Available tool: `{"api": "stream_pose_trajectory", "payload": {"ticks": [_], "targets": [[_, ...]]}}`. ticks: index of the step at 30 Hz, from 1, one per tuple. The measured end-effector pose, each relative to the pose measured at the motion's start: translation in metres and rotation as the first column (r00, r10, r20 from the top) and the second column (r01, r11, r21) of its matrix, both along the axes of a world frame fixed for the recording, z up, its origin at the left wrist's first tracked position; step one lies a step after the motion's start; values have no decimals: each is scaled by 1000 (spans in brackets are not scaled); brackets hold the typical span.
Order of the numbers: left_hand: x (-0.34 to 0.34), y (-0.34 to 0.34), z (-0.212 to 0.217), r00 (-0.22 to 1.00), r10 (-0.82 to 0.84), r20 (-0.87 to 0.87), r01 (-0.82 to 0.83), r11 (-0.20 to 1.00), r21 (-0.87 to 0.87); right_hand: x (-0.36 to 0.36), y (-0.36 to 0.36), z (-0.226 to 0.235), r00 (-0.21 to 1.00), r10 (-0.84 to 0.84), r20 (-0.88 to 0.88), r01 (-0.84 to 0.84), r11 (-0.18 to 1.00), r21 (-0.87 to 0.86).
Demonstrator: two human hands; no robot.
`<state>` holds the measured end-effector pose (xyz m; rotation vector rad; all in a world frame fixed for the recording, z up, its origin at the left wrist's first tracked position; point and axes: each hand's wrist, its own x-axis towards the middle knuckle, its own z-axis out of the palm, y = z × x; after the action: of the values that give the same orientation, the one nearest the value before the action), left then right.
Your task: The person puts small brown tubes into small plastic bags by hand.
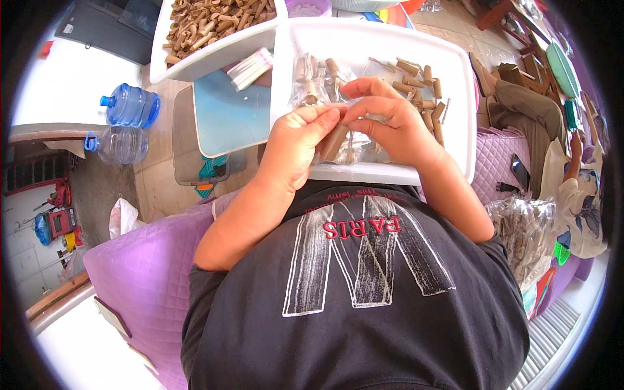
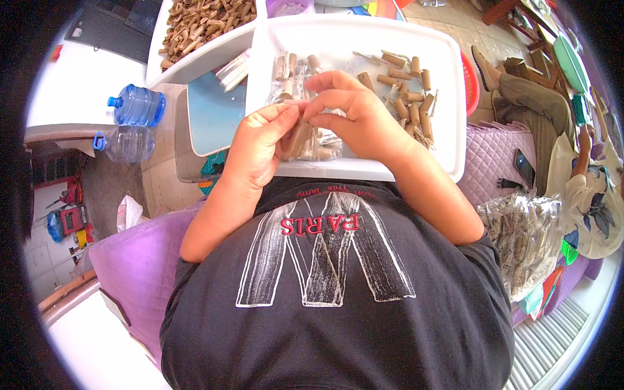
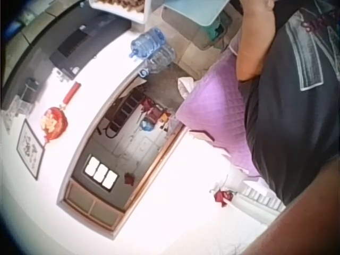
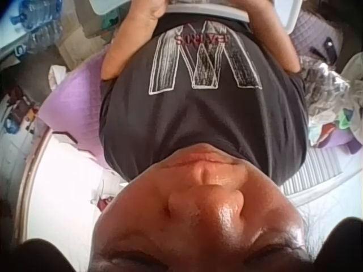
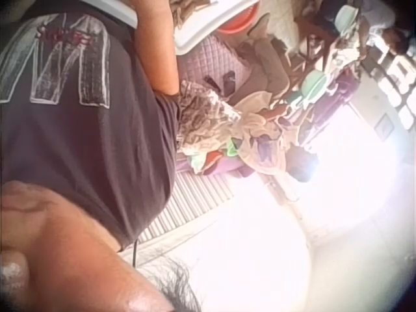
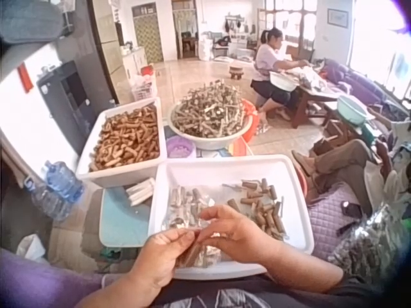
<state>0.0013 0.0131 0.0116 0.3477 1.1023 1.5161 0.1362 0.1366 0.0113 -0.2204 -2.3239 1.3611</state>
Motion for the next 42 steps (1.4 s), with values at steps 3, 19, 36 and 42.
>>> {"api": "stream_pose_trajectory", "payload": {"ticks": [3,19,36,42], "targets": [[-2,-3,1,998,-6,-68,7,1000,10,-2,0,-4,991,-129,-31,128,991,-28],[1,-1,-1,993,49,-105,-47,999,21,-9,-4,-1,913,-381,-148,357,919,-165],[12,-5,5,818,41,-574,-20,999,43,-19,0,-1,814,-548,-193,542,836,-88],[-1,-7,6,933,137,-332,-103,988,118,0,17,-5,917,-394,-66,153,498,-854]]}}
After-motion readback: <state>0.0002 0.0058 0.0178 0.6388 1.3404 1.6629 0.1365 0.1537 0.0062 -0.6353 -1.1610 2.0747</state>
